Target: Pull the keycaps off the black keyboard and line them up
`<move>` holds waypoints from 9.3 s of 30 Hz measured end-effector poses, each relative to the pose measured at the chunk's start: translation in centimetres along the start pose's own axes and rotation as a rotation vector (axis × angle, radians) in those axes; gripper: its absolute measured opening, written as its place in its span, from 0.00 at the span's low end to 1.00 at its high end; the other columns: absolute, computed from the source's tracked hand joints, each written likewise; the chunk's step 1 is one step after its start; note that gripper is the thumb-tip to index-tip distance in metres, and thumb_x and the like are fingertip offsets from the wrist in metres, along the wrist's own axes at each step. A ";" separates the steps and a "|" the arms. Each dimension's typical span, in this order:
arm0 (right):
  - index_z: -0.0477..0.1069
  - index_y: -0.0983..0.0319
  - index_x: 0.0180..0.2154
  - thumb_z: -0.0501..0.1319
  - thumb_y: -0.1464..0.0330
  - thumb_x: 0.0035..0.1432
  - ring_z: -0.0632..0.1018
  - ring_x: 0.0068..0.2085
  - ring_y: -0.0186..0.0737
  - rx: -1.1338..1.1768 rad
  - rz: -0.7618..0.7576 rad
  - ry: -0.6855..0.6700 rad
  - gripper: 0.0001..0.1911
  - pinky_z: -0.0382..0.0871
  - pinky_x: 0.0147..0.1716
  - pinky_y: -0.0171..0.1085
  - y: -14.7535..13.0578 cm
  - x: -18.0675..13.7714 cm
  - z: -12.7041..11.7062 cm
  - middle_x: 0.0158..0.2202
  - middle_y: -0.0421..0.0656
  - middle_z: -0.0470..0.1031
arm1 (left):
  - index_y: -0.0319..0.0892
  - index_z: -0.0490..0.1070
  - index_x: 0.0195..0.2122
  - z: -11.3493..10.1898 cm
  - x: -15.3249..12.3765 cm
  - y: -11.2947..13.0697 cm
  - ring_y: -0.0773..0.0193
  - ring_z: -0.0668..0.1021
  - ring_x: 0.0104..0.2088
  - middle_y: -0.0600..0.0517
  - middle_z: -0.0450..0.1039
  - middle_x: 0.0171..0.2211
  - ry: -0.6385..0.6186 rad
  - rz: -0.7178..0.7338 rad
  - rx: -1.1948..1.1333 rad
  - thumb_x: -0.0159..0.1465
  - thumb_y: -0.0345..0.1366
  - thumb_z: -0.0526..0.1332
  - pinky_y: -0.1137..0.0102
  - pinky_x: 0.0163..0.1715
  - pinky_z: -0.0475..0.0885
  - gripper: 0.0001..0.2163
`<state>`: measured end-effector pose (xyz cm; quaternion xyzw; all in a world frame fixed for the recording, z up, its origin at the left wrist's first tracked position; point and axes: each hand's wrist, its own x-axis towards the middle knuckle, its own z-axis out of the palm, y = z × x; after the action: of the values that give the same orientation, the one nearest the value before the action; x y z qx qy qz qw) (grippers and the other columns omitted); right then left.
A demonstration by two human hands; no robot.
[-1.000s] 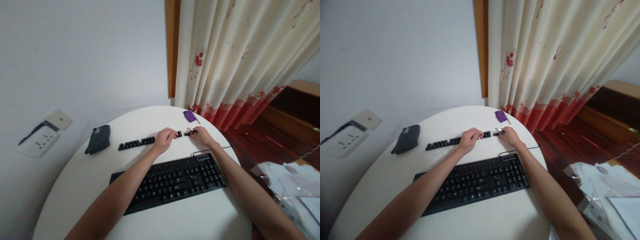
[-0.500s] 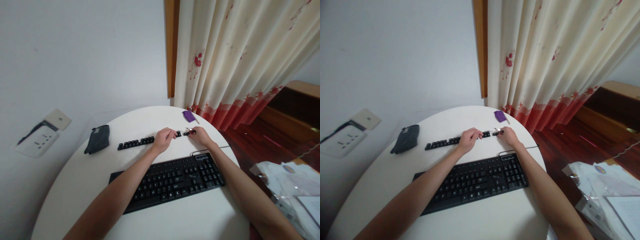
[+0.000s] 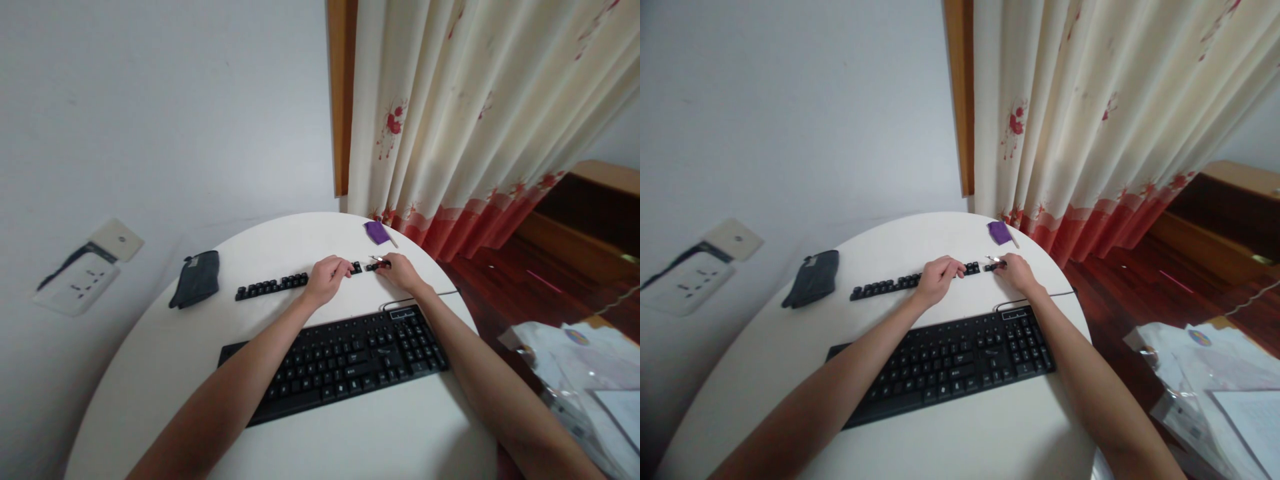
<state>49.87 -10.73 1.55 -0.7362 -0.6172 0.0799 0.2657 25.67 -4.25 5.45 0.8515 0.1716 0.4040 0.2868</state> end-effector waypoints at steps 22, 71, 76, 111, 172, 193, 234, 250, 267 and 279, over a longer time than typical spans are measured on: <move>0.79 0.65 0.43 0.55 0.57 0.65 0.76 0.34 0.42 0.381 0.047 0.257 0.21 0.67 0.34 0.37 -2.8 -10.0 -7.7 0.31 0.44 0.78 | 0.40 0.76 0.32 0.1 -0.1 -0.2 0.65 0.76 0.32 0.51 0.76 0.27 0.015 -0.012 -0.011 0.72 0.40 0.50 0.69 0.37 0.70 0.18; 0.71 0.63 0.30 0.57 0.55 0.63 0.65 0.16 0.31 0.770 0.063 0.292 0.19 0.57 0.17 0.31 -11.0 -6.3 -4.9 0.18 0.39 0.71 | 0.39 0.72 0.53 0.6 0.1 1.3 0.59 0.79 0.45 0.42 0.78 0.47 -0.226 -0.273 -0.575 0.61 0.39 0.67 0.65 0.46 0.73 0.20; 0.72 0.63 0.31 0.55 0.56 0.65 0.70 0.19 0.33 0.727 0.056 0.291 0.19 0.63 0.21 0.32 -11.2 -7.5 -2.3 0.22 0.40 0.72 | 0.36 0.76 0.46 1.2 0.0 0.9 0.59 0.80 0.42 0.43 0.79 0.41 -0.288 -0.380 -0.701 0.56 0.34 0.70 0.62 0.47 0.75 0.17; 0.77 0.58 0.45 0.64 0.63 0.61 0.71 0.32 0.39 0.509 -0.250 0.194 0.11 0.66 0.30 0.37 -9.1 -8.2 -2.5 0.36 0.44 0.72 | 0.39 0.67 0.54 0.8 0.2 1.4 0.67 0.78 0.29 0.48 0.79 0.35 -0.313 -0.454 -0.814 0.55 0.36 0.72 0.69 0.34 0.74 0.26; 0.78 0.61 0.34 0.63 0.66 0.58 0.76 0.34 0.41 -0.106 0.184 -0.003 0.07 0.58 0.31 0.34 -0.7 -1.7 -0.9 0.34 0.47 0.80 | 0.35 0.73 0.32 -0.2 1.1 0.5 0.76 0.59 0.17 0.51 0.70 0.22 0.202 -0.467 -0.686 0.64 0.44 0.59 0.75 0.17 0.47 0.15; 0.75 0.63 0.31 0.54 0.54 0.64 0.70 0.25 0.38 0.326 0.213 0.350 0.21 0.62 0.27 0.35 -1.6 -12.9 -7.0 0.22 0.39 0.68 | 0.36 0.73 0.32 0.0 1.0 0.2 0.74 0.59 0.18 0.52 0.70 0.22 0.191 -0.463 -0.627 0.65 0.45 0.59 0.75 0.18 0.48 0.15; 0.73 0.63 0.32 0.57 0.55 0.63 0.67 0.20 0.33 0.691 0.141 0.387 0.19 0.58 0.20 0.32 -8.7 -9.0 -6.8 0.20 0.39 0.70 | 0.37 0.74 0.46 0.4 0.4 0.8 0.68 0.76 0.29 0.43 0.78 0.39 -0.238 -0.416 -0.722 0.61 0.44 0.65 0.73 0.26 0.69 0.17; 0.73 0.64 0.35 0.53 0.58 0.67 0.70 0.21 0.33 0.637 0.040 0.230 0.19 0.63 0.23 0.32 -10.5 -8.2 -3.0 0.23 0.39 0.72 | 0.35 0.74 0.42 0.7 -0.1 1.0 0.68 0.77 0.31 0.47 0.76 0.37 -0.425 -0.477 -0.760 0.53 0.36 0.72 0.69 0.35 0.74 0.18; 0.73 0.63 0.35 0.52 0.58 0.68 0.75 0.27 0.39 0.526 0.109 0.316 0.19 0.65 0.29 0.36 -9.3 -8.4 -1.9 0.27 0.43 0.75 | 0.34 0.76 0.40 1.1 0.0 1.4 0.63 0.81 0.36 0.45 0.78 0.37 -0.355 -0.494 -0.678 0.55 0.33 0.70 0.67 0.41 0.76 0.12; 0.74 0.61 0.45 0.60 0.67 0.63 0.72 0.32 0.39 0.433 -0.206 0.223 0.10 0.66 0.32 0.37 -9.0 -8.4 -2.5 0.36 0.44 0.75 | 0.35 0.77 0.37 0.9 0.1 1.2 0.65 0.79 0.36 0.47 0.78 0.35 -0.269 -0.492 -0.759 0.51 0.37 0.74 0.65 0.45 0.73 0.15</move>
<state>41.31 -18.56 6.27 -0.5997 -0.6244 0.1010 0.4902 26.47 -5.45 5.83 0.6652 0.1696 0.2445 0.6848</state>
